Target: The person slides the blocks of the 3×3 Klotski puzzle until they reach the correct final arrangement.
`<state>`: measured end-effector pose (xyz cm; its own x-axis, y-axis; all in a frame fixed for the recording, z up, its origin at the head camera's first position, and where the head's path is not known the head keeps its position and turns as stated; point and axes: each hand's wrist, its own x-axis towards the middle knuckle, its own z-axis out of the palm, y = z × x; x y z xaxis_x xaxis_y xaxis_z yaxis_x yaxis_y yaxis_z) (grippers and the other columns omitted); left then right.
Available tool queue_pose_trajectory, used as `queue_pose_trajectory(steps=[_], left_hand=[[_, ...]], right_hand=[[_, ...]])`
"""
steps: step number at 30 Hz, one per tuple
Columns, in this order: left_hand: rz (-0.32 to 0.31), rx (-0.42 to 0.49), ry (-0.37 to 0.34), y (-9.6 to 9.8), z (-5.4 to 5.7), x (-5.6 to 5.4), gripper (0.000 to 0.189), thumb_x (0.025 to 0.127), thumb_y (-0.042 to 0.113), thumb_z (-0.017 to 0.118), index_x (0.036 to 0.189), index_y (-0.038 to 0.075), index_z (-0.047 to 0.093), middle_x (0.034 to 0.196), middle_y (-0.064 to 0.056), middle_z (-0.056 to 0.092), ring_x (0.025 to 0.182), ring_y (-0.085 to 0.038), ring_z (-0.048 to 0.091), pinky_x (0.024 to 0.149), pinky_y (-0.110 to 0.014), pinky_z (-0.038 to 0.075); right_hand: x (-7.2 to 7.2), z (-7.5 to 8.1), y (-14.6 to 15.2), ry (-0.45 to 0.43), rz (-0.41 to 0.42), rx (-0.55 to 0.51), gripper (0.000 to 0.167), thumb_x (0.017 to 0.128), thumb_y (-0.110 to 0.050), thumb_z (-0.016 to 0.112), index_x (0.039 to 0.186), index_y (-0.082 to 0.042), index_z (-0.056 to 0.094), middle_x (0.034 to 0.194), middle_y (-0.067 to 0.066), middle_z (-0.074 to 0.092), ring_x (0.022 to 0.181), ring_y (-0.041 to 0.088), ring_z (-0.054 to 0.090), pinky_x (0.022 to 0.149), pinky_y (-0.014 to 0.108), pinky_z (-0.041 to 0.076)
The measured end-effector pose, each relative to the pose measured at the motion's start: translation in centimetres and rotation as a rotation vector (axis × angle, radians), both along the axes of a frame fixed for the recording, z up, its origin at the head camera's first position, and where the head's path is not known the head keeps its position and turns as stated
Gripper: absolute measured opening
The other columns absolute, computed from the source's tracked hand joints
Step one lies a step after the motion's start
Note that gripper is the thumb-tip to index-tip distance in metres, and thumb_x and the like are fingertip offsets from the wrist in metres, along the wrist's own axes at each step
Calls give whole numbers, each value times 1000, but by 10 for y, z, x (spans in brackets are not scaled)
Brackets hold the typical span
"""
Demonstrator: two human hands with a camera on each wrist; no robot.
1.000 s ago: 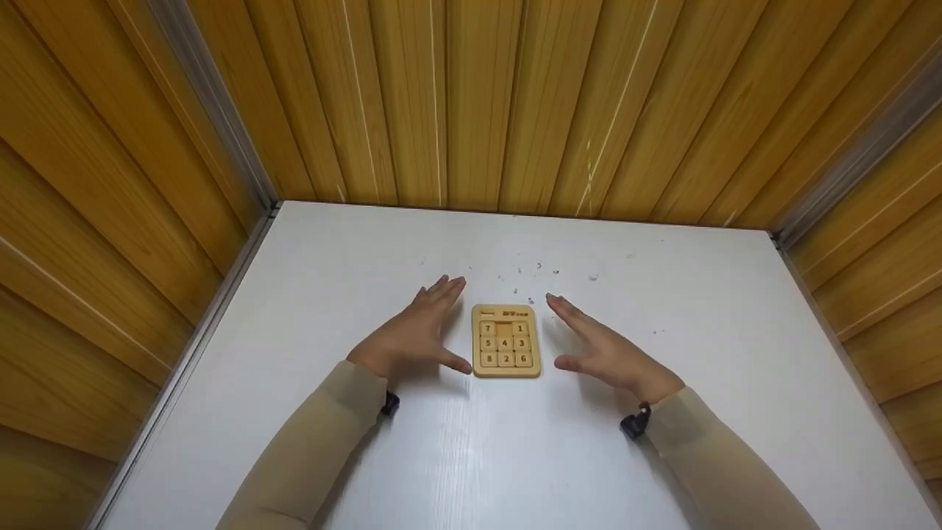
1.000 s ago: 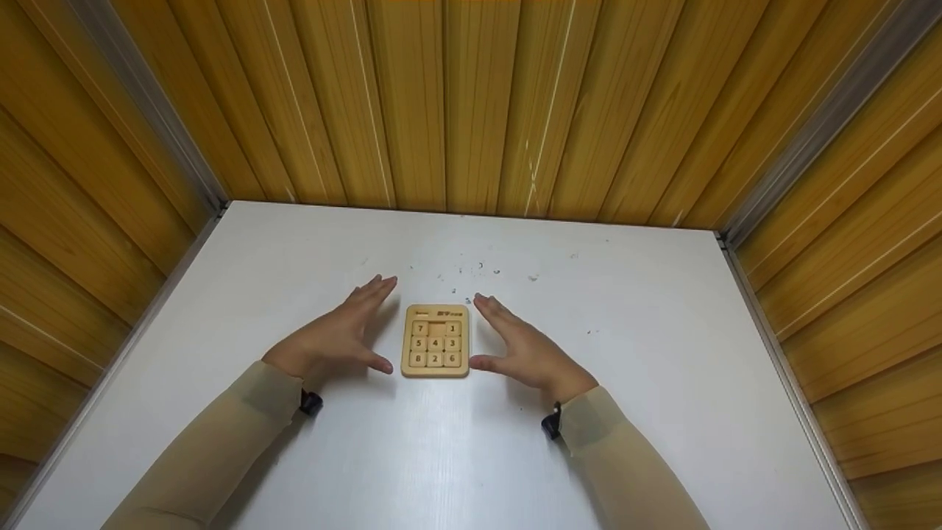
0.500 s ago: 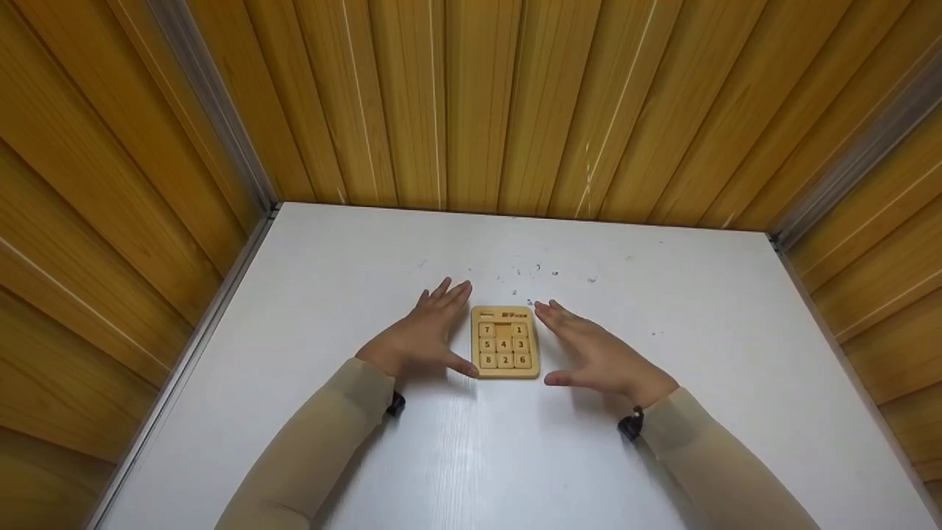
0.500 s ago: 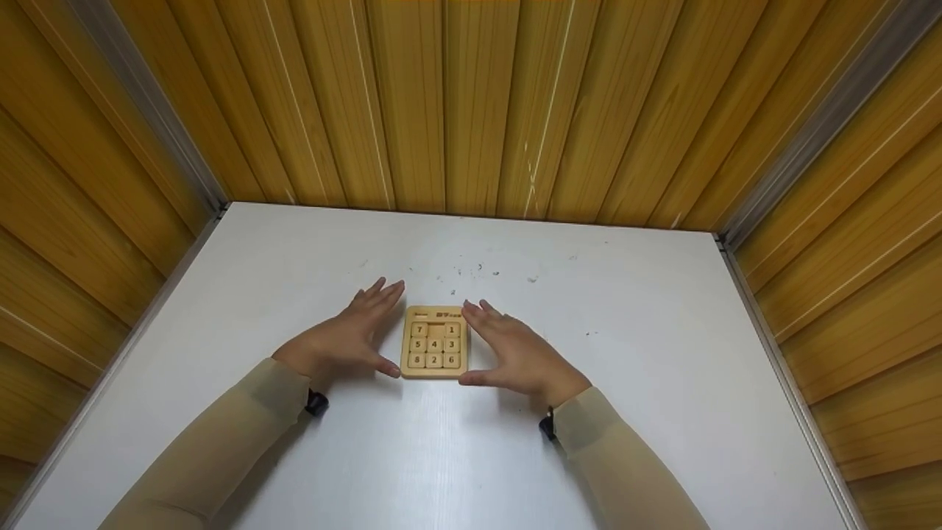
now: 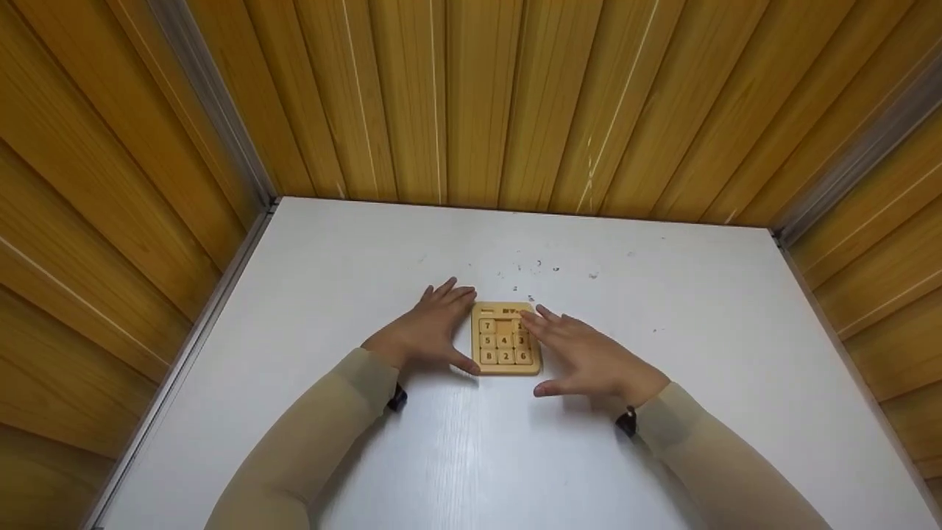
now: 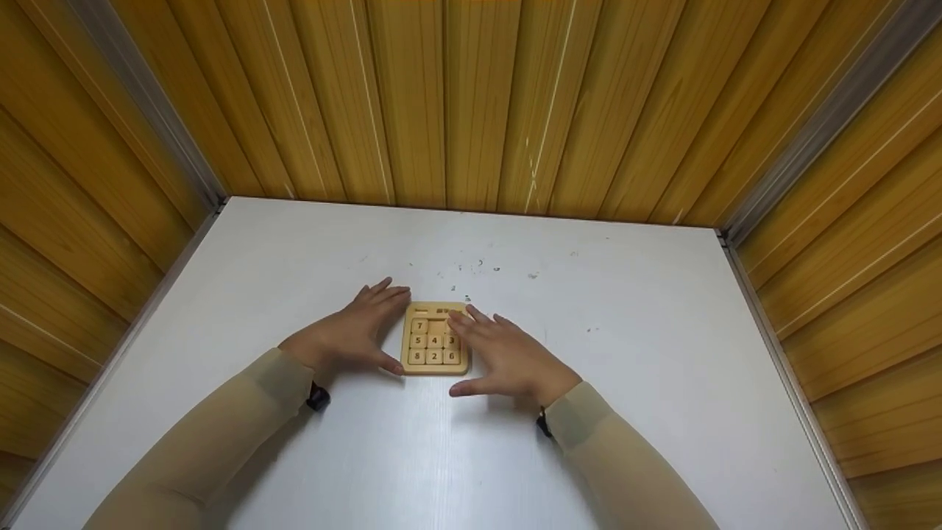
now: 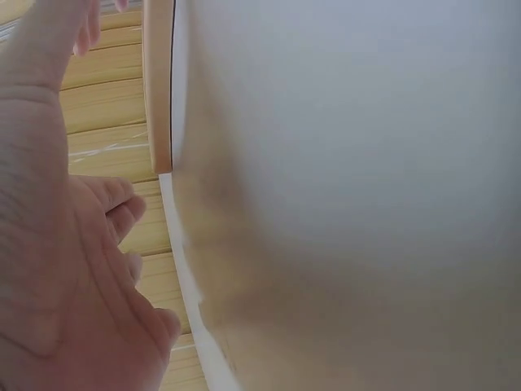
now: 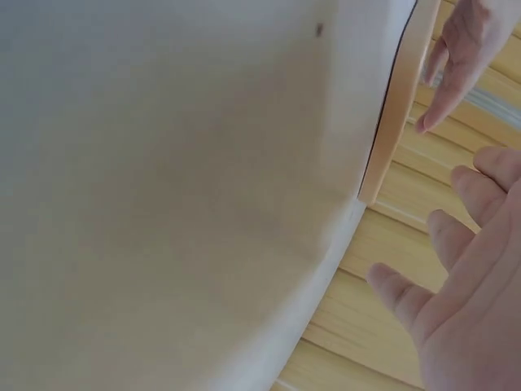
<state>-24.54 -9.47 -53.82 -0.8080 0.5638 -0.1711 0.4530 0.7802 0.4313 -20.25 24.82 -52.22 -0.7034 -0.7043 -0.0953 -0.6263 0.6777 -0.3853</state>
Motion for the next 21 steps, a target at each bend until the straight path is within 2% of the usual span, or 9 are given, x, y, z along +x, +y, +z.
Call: queue_pose_trajectory(steps=[3,11,21], left_hand=[[-8,0,11,2,-1,-1,148,72,80,95,183,14,23,192,-3,23,181,-30,1,148,-57,2],[-17,-8,19,7,-2,-2,147,70,81,95,182,14,26,190,-4,28,181,-31,5,148,-57,7],[-21,-19,27,6,-4,-2,144,71,80,95,181,14,29,188,-4,32,181,-31,5,148,-57,6]], right_hand=[[0,1,-4,-1,16,18,119,94,-75,78,183,-18,23,191,5,21,179,30,19,144,62,24],[1,-1,-12,0,16,38,116,92,-79,77,181,-22,30,187,1,34,169,37,41,139,70,31],[2,-3,-17,-27,-12,75,112,89,-84,77,180,-33,33,183,-10,43,157,35,47,128,62,47]])
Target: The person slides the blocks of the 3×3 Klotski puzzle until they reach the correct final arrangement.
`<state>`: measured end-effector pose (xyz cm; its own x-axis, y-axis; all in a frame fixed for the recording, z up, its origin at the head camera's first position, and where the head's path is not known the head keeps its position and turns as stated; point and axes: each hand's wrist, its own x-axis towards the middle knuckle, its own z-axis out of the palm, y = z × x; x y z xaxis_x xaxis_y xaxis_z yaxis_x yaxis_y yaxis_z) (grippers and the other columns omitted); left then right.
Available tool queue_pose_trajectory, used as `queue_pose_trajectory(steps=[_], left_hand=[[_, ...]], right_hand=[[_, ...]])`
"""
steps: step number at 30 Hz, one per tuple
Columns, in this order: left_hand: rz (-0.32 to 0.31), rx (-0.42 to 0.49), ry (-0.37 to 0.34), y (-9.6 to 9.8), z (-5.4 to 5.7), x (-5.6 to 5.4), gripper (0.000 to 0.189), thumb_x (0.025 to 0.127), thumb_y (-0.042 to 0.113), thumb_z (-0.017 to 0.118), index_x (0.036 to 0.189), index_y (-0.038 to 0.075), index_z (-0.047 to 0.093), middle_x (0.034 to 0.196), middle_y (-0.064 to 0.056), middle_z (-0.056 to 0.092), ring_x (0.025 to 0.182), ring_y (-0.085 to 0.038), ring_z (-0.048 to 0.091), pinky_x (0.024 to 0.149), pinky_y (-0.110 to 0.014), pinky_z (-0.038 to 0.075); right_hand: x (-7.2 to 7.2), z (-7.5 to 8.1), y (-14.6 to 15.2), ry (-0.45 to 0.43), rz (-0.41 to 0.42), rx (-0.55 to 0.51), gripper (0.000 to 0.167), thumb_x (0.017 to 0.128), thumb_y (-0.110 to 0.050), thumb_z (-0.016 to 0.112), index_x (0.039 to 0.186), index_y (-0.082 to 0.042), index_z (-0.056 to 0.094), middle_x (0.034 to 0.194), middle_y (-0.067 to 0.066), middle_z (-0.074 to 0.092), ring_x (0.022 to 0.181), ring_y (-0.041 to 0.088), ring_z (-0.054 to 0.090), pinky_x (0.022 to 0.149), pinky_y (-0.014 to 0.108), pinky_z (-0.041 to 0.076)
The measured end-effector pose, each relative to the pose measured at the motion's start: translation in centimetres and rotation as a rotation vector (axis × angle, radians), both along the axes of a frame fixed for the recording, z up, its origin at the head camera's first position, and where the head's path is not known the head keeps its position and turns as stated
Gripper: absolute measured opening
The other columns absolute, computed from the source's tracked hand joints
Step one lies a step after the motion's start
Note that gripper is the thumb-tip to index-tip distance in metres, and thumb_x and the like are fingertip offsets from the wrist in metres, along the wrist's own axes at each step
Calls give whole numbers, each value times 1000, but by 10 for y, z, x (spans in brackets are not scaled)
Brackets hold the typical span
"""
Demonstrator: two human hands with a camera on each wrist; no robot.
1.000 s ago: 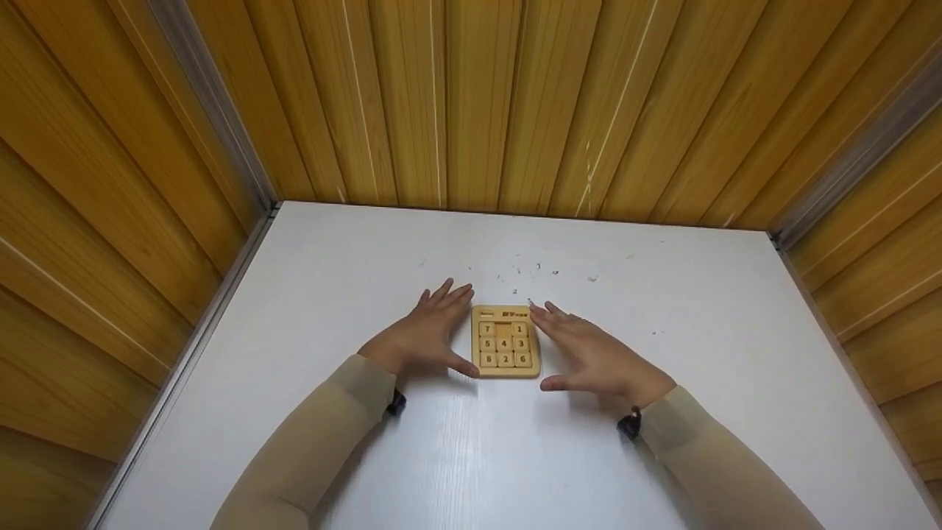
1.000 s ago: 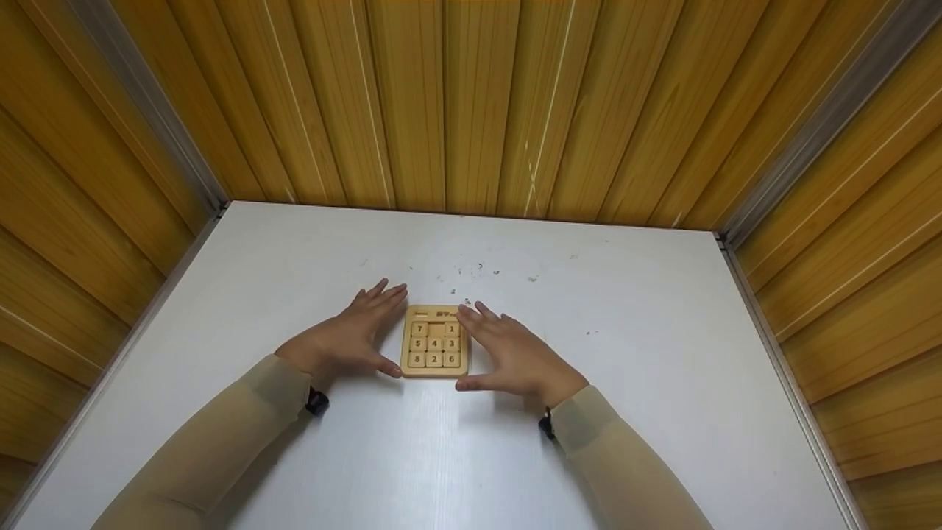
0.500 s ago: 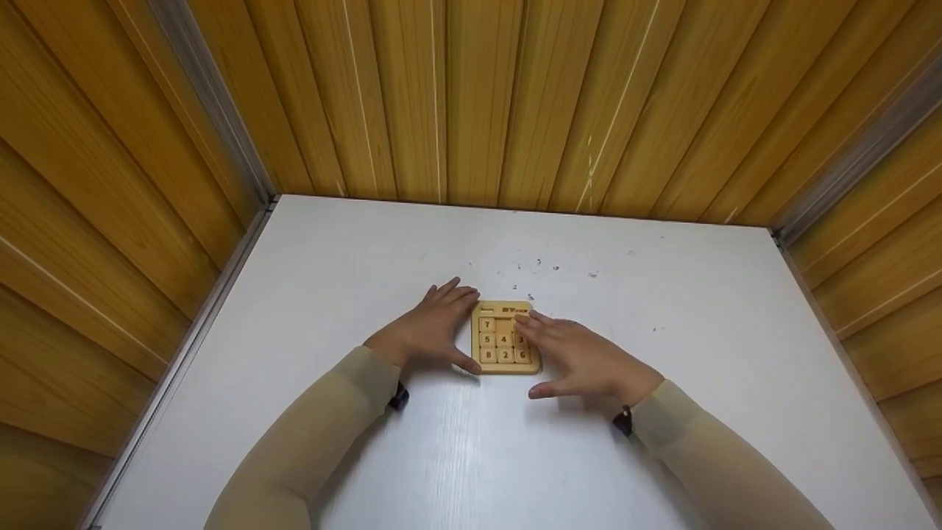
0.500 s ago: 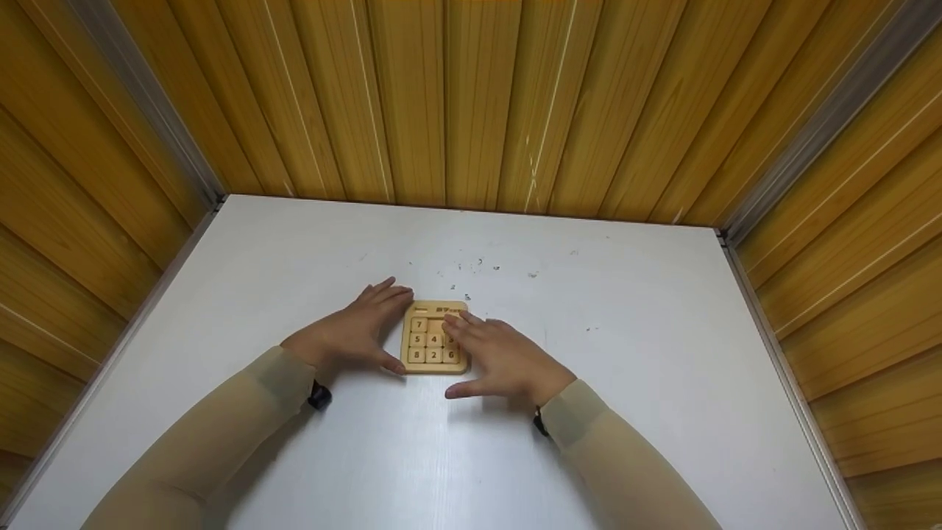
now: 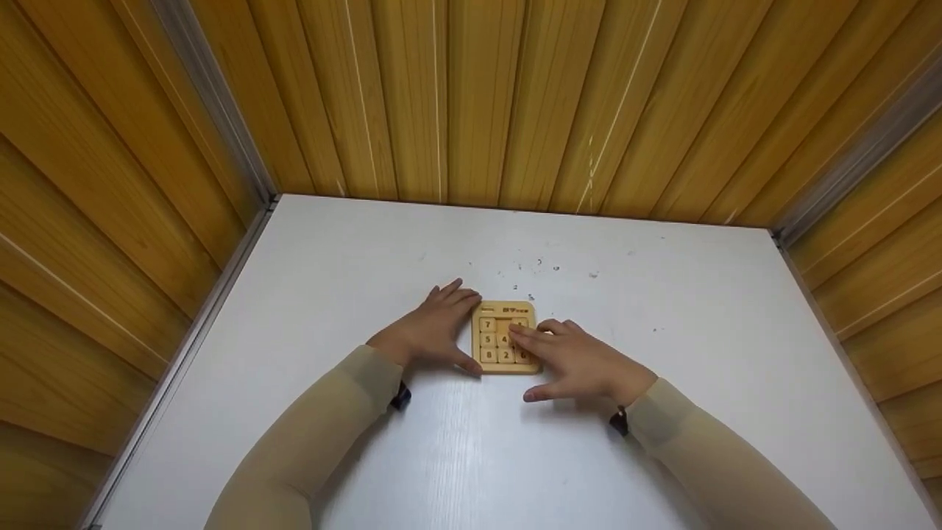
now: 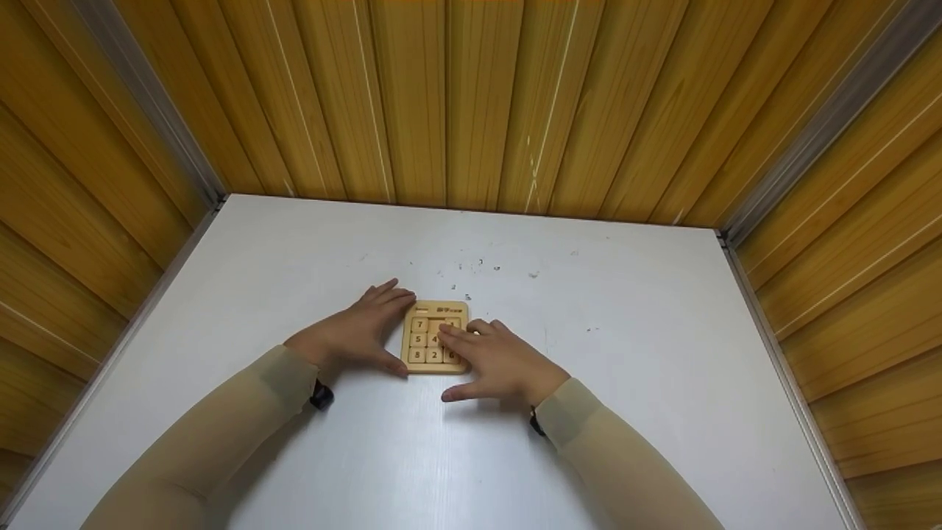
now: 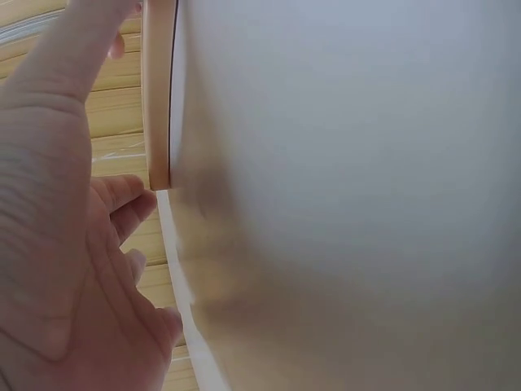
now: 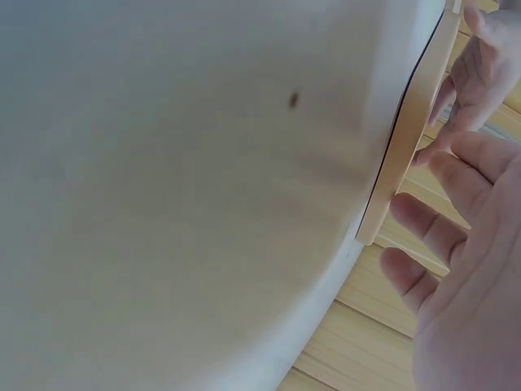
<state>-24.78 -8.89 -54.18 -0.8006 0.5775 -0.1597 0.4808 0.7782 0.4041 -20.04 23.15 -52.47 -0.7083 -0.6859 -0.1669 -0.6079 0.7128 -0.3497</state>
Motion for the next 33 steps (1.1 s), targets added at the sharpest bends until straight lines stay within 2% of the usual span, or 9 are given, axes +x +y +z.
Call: queue_pose_trajectory(steps=[5,12,19,25,33], left_hand=[[-1,10,3,1,-1,0,139,74,81,93,179,12,33,186,-4,36,181,-32,7,148,-58,8],[0,14,-3,1,-3,-2,136,75,78,94,178,11,35,185,-4,39,181,-30,8,148,-55,8],[9,15,-7,0,-3,-2,134,76,78,94,178,13,36,185,-3,39,181,-29,8,148,-52,8],[17,44,-43,1,-5,-1,137,75,76,96,179,12,34,186,-3,37,181,-28,6,148,-45,7],[48,58,-90,2,-3,-1,135,75,71,99,179,15,34,187,-3,32,182,-26,3,147,-47,18]], right_hand=[[0,-1,-1,4,13,12,107,91,-84,75,178,-35,37,183,-18,40,158,33,45,128,59,46],[-3,-4,-3,24,48,37,102,95,-84,70,178,-32,39,185,-20,35,170,29,36,139,61,32],[-3,-5,-5,52,80,47,96,99,-82,67,177,-30,43,184,-17,38,171,29,35,139,60,31],[-3,-4,-5,66,93,52,93,101,-79,64,176,-28,44,184,-14,39,172,30,35,139,63,31],[-4,-1,-6,54,80,44,88,103,-77,64,174,-26,49,184,-13,40,173,31,34,139,65,29]])
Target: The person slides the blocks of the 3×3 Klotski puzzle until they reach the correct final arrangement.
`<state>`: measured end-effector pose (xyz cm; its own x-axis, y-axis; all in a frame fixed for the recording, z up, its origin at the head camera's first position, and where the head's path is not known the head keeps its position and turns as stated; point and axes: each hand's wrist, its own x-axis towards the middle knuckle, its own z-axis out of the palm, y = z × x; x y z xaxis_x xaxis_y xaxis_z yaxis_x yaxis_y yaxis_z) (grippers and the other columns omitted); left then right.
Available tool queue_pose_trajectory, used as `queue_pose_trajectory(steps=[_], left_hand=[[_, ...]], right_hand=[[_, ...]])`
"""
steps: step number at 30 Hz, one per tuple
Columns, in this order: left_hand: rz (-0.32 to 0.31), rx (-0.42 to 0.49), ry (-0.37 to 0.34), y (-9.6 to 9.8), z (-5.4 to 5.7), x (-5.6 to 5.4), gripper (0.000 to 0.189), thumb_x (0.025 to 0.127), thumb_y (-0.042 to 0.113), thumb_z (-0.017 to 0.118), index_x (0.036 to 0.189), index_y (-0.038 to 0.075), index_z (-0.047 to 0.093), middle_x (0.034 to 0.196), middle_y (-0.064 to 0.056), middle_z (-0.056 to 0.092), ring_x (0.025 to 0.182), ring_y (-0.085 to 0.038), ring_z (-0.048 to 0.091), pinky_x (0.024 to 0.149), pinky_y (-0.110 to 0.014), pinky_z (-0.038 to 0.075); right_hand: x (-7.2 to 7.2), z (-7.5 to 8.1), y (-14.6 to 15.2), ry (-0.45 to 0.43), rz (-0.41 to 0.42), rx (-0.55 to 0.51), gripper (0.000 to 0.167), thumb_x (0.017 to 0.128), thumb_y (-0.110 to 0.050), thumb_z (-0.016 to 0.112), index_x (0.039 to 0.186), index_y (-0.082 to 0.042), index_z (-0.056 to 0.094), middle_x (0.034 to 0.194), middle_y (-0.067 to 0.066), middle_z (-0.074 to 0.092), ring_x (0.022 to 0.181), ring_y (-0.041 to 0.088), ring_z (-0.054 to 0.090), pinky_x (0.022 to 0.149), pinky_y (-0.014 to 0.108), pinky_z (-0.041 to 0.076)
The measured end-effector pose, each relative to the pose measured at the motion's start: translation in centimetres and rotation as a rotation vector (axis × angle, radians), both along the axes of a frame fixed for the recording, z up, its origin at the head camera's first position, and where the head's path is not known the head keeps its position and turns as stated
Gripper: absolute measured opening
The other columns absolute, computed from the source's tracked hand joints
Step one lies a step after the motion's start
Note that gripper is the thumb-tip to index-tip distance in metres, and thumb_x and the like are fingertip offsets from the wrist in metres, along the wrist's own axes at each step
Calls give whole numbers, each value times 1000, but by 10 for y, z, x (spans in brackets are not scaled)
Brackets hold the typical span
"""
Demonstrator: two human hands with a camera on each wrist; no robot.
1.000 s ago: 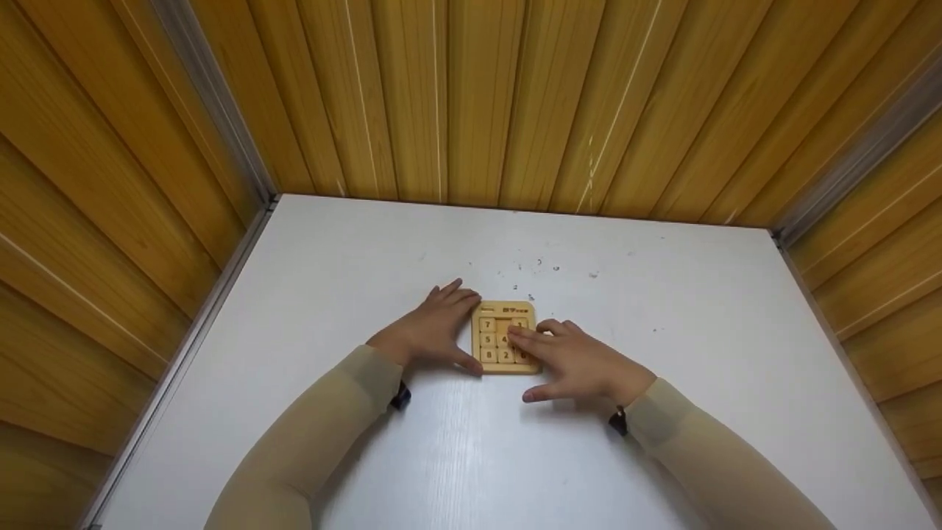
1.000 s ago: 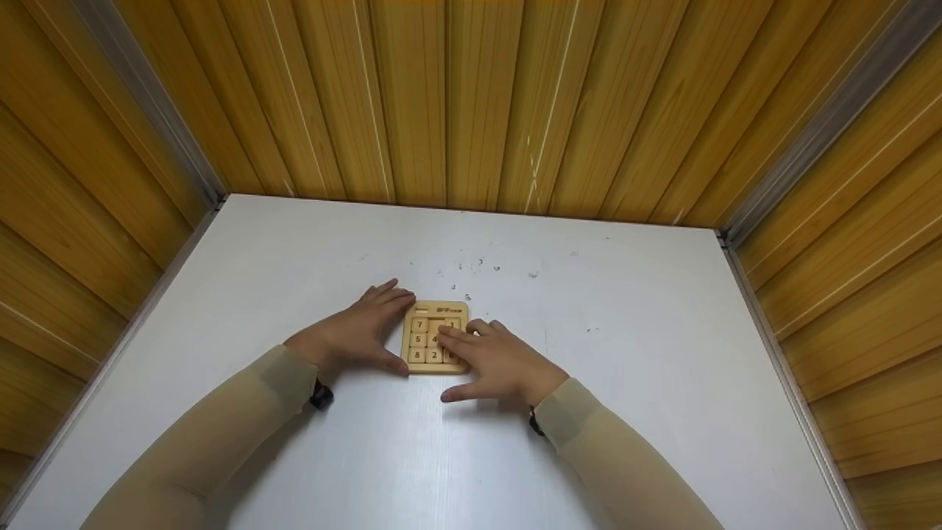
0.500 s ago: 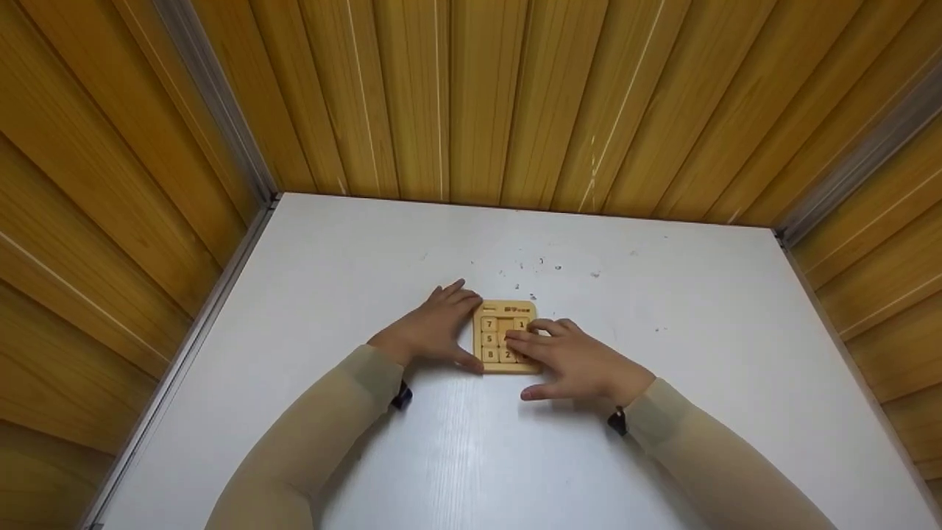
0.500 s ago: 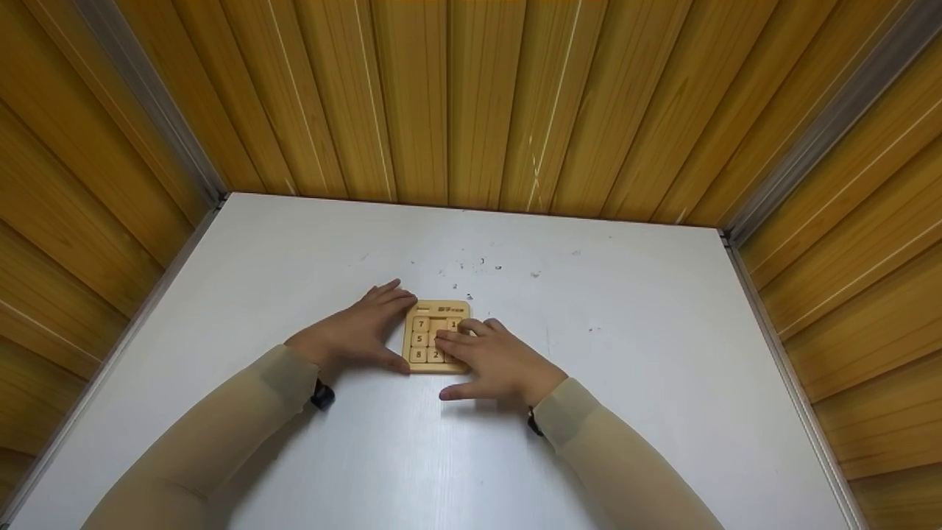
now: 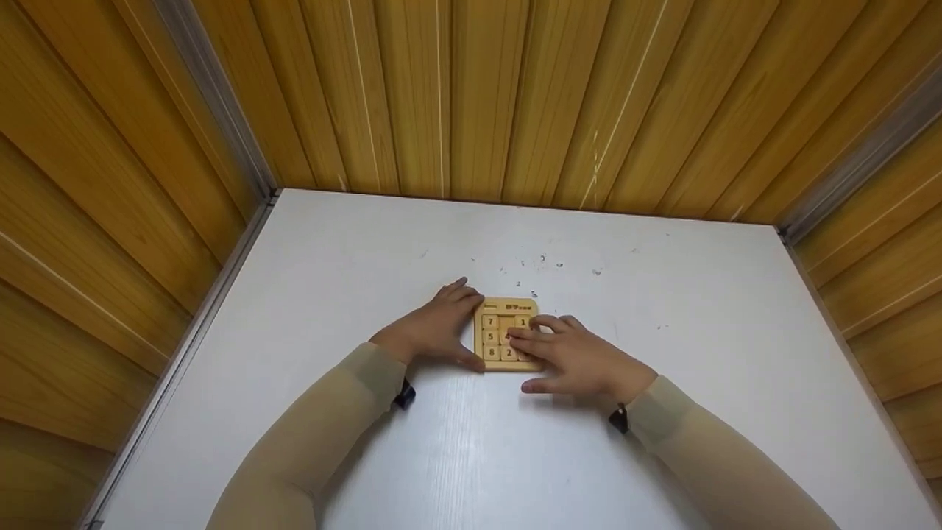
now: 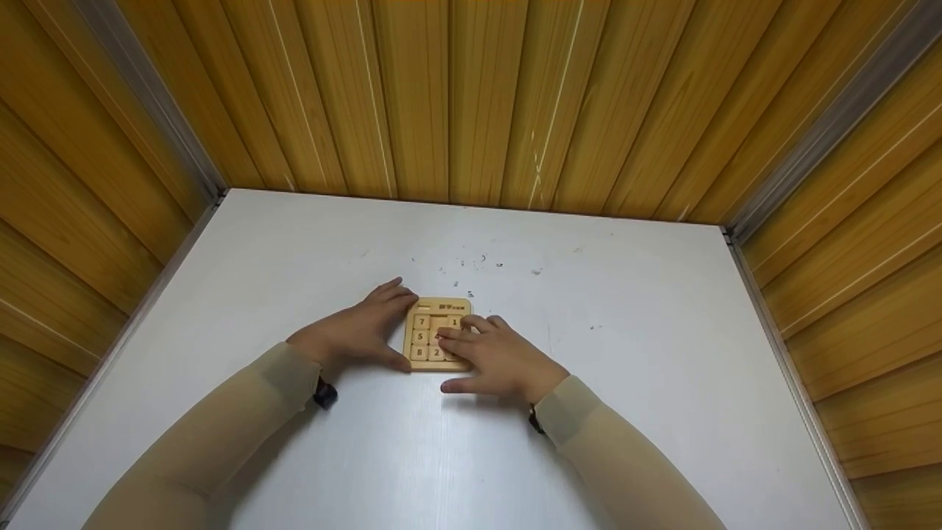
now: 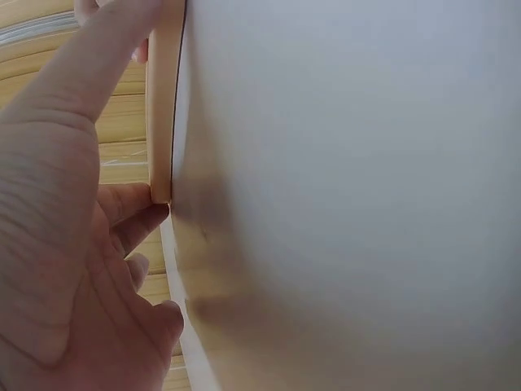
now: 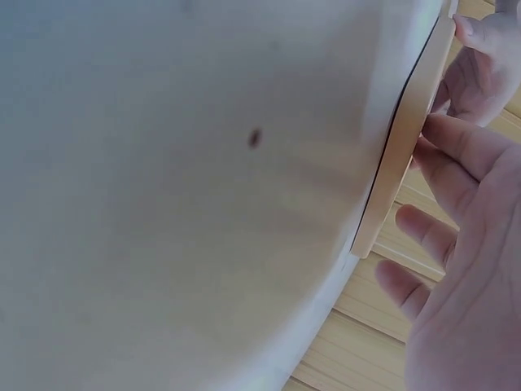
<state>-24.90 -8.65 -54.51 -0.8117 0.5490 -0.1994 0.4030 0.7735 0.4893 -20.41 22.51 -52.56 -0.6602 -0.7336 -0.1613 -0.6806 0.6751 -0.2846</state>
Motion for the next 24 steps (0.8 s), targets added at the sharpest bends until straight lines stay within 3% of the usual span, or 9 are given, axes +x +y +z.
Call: queue_pose_trajectory(steps=[5,11,24], left_hand=[[17,15,-20,0,3,0,135,75,68,101,179,15,34,186,-4,31,181,-26,5,146,-46,24],[3,14,-19,2,7,2,136,75,67,101,180,12,32,187,-7,30,181,-29,7,146,-47,22],[-3,-2,-40,2,6,1,135,77,64,101,181,14,30,188,-5,26,181,-26,4,145,-46,26]], right_hand=[[-1,1,-1,20,12,-15,84,105,-76,62,171,-24,53,182,-12,43,171,34,37,136,64,33],[-3,0,-1,3,-12,-4,84,105,-74,64,173,-28,49,184,-14,40,172,33,35,138,63,31],[-9,2,-4,-19,-50,23,85,105,-74,63,175,-30,46,185,-16,37,174,33,33,141,63,27]])
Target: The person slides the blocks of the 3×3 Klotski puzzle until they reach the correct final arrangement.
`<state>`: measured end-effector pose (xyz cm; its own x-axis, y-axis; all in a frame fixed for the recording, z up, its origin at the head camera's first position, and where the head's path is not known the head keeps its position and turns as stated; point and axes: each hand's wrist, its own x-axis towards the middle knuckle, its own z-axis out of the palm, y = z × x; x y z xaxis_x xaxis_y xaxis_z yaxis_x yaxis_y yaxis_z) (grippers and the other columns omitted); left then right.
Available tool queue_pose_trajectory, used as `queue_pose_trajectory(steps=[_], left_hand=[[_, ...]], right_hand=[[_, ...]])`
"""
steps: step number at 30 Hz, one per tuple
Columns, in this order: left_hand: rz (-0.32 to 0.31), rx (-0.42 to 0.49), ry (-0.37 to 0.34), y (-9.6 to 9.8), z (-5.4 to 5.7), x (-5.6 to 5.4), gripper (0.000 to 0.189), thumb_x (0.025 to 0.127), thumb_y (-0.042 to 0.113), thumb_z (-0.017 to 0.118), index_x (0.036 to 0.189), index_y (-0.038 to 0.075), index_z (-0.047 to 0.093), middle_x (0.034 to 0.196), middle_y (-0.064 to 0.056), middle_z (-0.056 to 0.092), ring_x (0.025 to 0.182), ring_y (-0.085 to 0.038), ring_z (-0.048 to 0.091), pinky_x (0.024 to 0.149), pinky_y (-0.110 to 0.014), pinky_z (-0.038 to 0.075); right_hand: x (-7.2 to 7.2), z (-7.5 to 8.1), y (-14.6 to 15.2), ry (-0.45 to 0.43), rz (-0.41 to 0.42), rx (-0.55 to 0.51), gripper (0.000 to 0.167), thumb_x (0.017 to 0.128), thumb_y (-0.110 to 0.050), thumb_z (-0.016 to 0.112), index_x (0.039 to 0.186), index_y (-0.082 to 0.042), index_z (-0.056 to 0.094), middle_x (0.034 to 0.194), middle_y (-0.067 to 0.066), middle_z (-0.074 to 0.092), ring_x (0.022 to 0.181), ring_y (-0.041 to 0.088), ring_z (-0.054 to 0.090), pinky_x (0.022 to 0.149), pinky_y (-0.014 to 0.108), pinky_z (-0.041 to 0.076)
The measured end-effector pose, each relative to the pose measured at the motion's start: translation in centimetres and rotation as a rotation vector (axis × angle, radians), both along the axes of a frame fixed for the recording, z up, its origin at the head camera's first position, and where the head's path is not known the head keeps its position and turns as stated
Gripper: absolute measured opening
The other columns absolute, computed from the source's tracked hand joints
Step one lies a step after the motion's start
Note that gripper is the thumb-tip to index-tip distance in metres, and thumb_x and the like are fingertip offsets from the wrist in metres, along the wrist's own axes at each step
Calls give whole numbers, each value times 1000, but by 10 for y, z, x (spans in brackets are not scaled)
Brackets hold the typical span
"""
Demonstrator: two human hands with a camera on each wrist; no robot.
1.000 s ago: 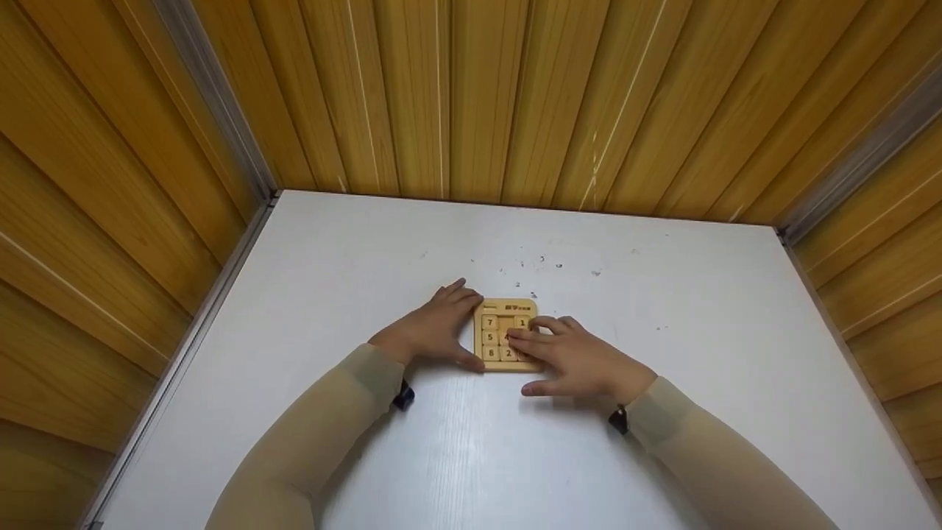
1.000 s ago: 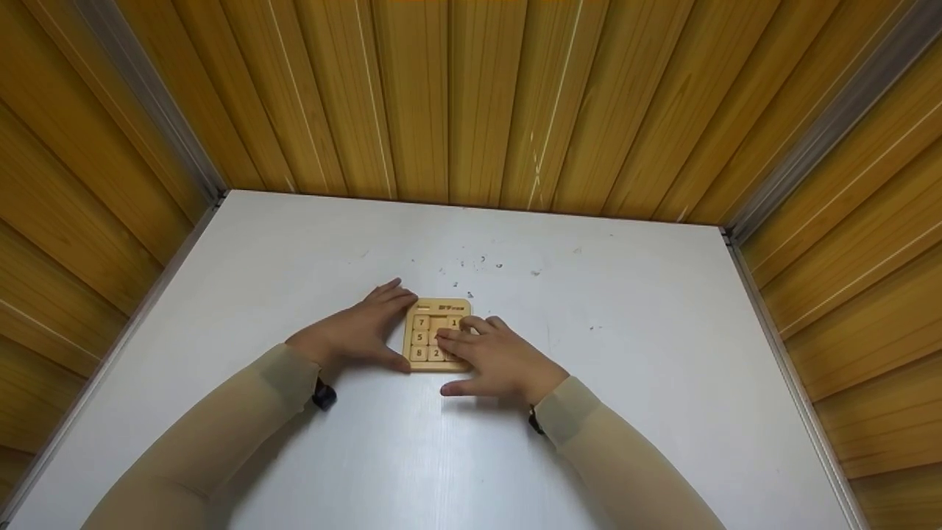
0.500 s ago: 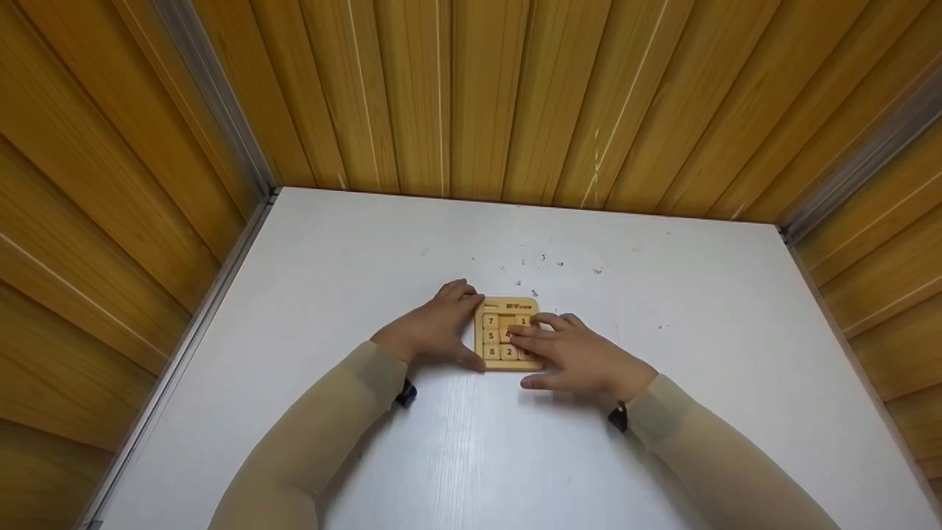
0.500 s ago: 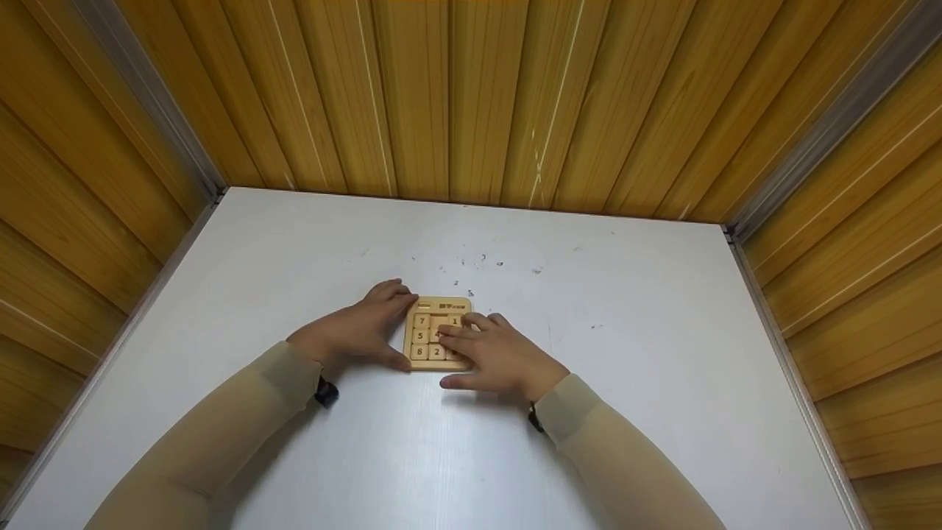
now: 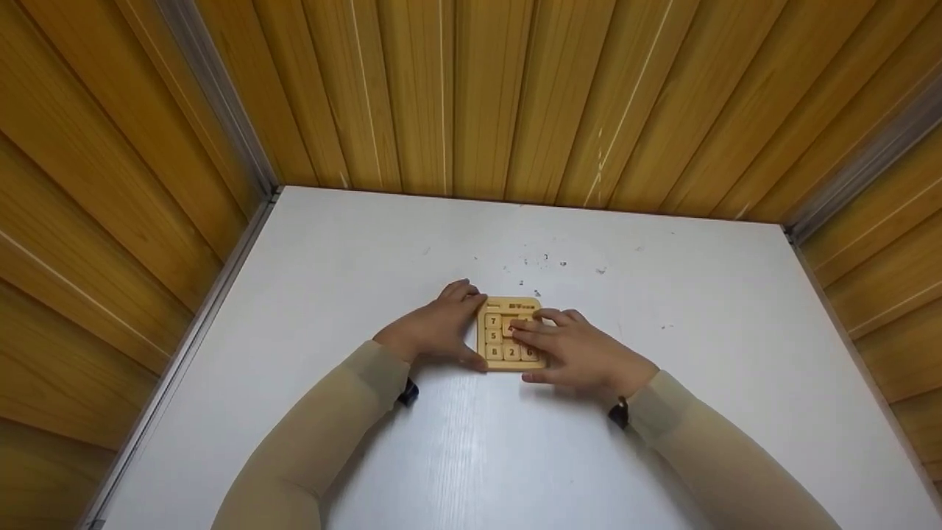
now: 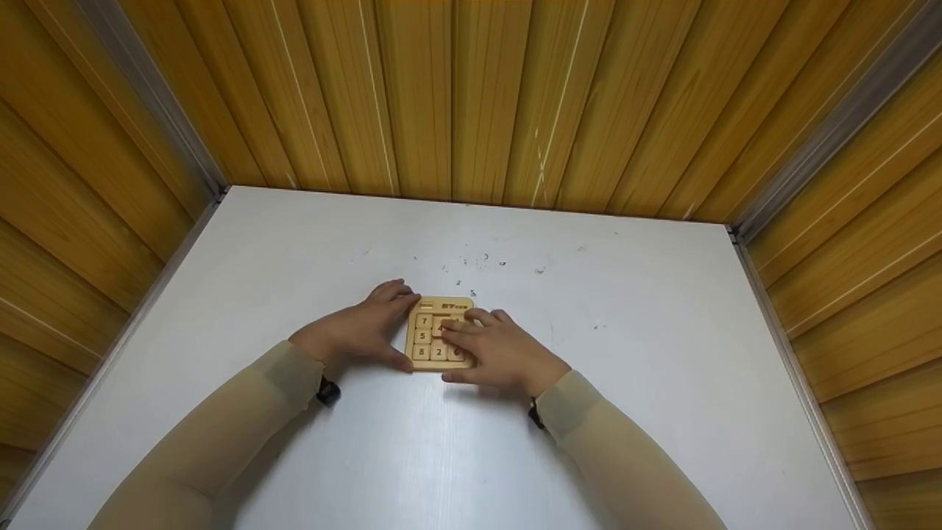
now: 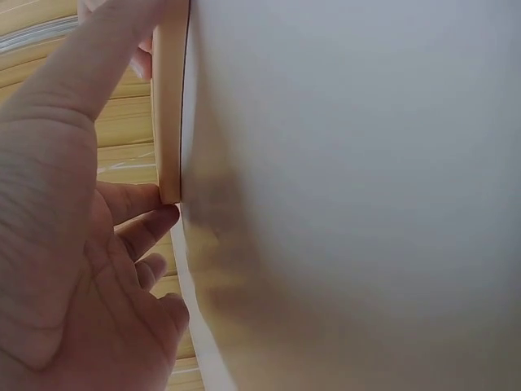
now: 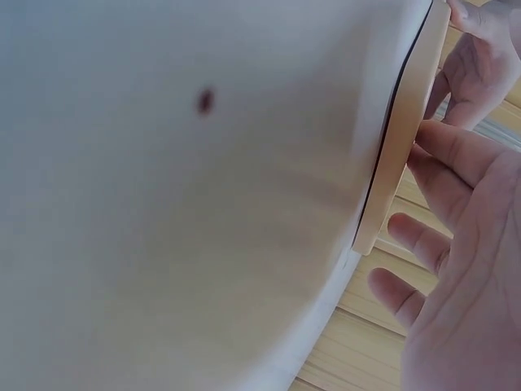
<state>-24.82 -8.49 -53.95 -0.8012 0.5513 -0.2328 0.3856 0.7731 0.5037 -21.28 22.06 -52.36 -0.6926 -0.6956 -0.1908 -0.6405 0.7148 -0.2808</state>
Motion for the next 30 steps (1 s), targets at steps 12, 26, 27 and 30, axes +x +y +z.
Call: queue_pose_trajectory(steps=[12,26,27,30], left_hand=[[-4,1,-19,2,2,-2,131,79,59,101,180,14,31,187,-3,28,181,-25,6,145,-45,26],[7,16,-38,3,5,-1,131,79,56,102,181,15,31,188,-4,26,181,-24,4,145,-45,25],[7,19,-40,2,4,-1,131,79,55,103,181,15,30,189,-4,26,181,-24,3,145,-45,25],[3,24,-41,2,3,-2,131,79,55,103,181,15,31,189,-4,26,181,-23,3,145,-45,25]], right_hand=[[-4,0,1,3,7,-15,84,106,-73,63,174,-28,48,185,-11,39,174,36,30,140,65,27],[-9,-1,3,-16,-9,-11,88,105,-81,56,175,-29,46,185,-10,38,175,36,28,141,65,25],[-10,-1,3,-21,-15,-12,88,105,-81,57,175,-29,46,185,-10,38,175,36,28,141,65,24],[-11,-1,2,-35,-29,-11,90,103,-83,56,175,-30,45,186,-12,37,176,35,27,142,64,24]])
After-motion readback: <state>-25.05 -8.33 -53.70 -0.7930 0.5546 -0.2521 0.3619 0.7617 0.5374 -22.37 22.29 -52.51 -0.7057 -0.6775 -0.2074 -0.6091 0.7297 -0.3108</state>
